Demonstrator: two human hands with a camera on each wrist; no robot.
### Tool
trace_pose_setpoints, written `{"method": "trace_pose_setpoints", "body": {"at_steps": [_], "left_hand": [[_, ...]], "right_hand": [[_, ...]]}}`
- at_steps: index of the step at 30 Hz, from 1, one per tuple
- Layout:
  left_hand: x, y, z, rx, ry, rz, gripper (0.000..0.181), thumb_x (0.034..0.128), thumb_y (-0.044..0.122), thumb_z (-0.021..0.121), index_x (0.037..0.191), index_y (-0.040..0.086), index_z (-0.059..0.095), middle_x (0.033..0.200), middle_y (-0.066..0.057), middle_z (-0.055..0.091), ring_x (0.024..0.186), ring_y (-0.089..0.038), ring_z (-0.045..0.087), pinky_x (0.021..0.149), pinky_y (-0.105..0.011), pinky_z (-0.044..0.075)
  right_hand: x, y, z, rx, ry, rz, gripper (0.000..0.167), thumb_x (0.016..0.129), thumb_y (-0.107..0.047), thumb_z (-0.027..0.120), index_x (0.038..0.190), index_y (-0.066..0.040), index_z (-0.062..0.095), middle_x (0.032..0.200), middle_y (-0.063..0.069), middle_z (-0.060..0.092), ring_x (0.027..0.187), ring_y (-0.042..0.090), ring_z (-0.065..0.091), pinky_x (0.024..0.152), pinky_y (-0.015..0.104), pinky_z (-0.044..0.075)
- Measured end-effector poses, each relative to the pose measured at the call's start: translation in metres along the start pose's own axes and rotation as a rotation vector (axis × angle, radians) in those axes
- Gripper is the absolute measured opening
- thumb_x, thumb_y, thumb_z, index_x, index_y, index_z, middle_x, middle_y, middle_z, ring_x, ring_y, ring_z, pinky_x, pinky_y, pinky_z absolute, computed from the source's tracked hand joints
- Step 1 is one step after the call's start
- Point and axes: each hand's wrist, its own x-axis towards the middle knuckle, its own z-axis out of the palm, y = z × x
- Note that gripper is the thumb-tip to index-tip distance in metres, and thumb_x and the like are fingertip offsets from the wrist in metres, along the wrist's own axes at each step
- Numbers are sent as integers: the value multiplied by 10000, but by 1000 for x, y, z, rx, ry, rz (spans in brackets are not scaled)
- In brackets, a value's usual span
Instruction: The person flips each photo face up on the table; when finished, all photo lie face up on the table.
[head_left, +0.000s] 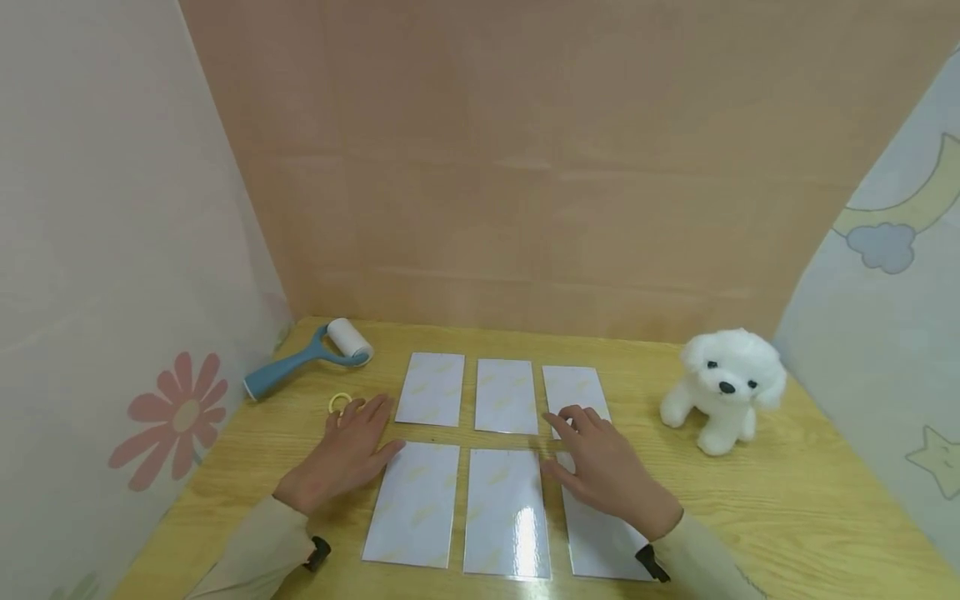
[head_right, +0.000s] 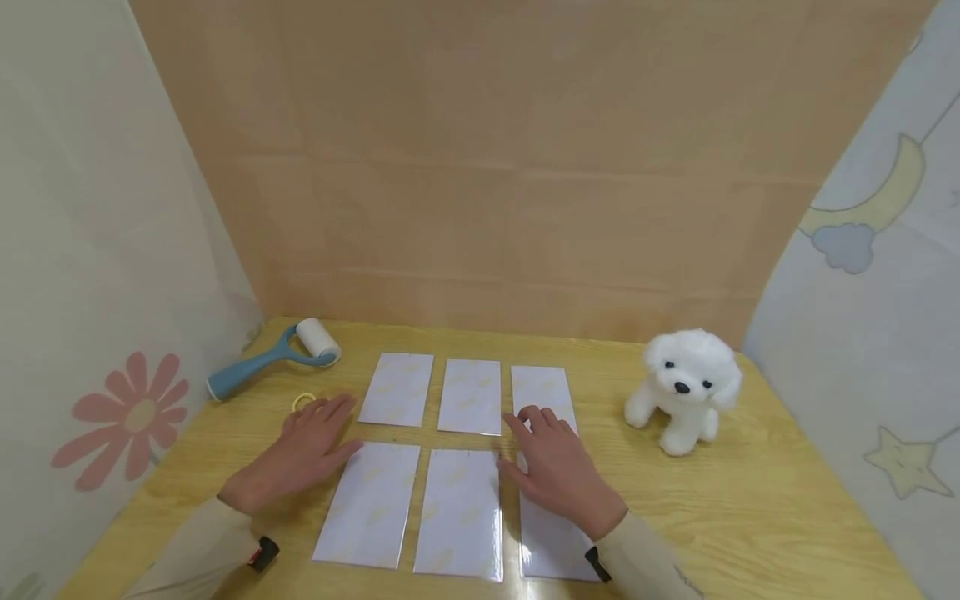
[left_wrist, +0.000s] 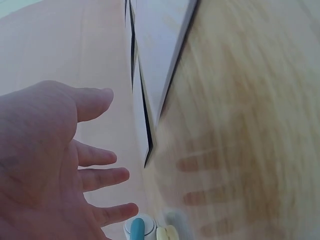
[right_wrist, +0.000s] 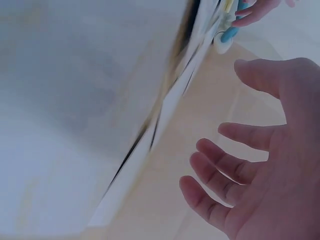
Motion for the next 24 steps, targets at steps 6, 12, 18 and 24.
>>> {"method": "trace_pose_setpoints", "body": {"at_steps": [6, 12, 18, 24], "left_hand": [[5, -4, 5, 21, 13, 2, 609, 1018, 319, 603, 1461, -66, 445, 1475, -240, 461, 1322, -529, 389, 967, -768, 307], [11, -7, 7, -1, 0, 0, 614, 1029, 326, 580, 1468, -76, 427, 1484, -251, 448, 1341, -548, 353, 988, -767, 280], [17, -9, 9, 18, 21, 27, 612, 1026, 339, 587, 1446, -84, 447, 1458, -246, 472, 1315, -545, 383, 971, -749, 324], [22, -10, 11, -14, -13, 27, 607, 1030, 312, 581, 1452, -98, 432, 1466, -260, 461, 1340, -560, 346, 991, -759, 296]], "right_hand": [[23, -10, 8, 22, -5, -38, 593, 851, -357, 804, 1313, -32, 625, 1134, 118, 618, 953, 269, 573, 728, 395, 516], [43, -18, 19, 44, -51, -40, 556, 869, -329, 797, 1297, -16, 630, 1140, 136, 633, 979, 299, 590, 748, 420, 536], [63, -25, 30, 32, -57, -64, 510, 886, -338, 774, 1259, -12, 653, 1140, 137, 636, 979, 295, 584, 790, 419, 531], [77, -31, 38, 26, -72, -70, 493, 898, -342, 765, 1233, 6, 667, 1149, 134, 626, 993, 290, 573, 817, 406, 530]]}}
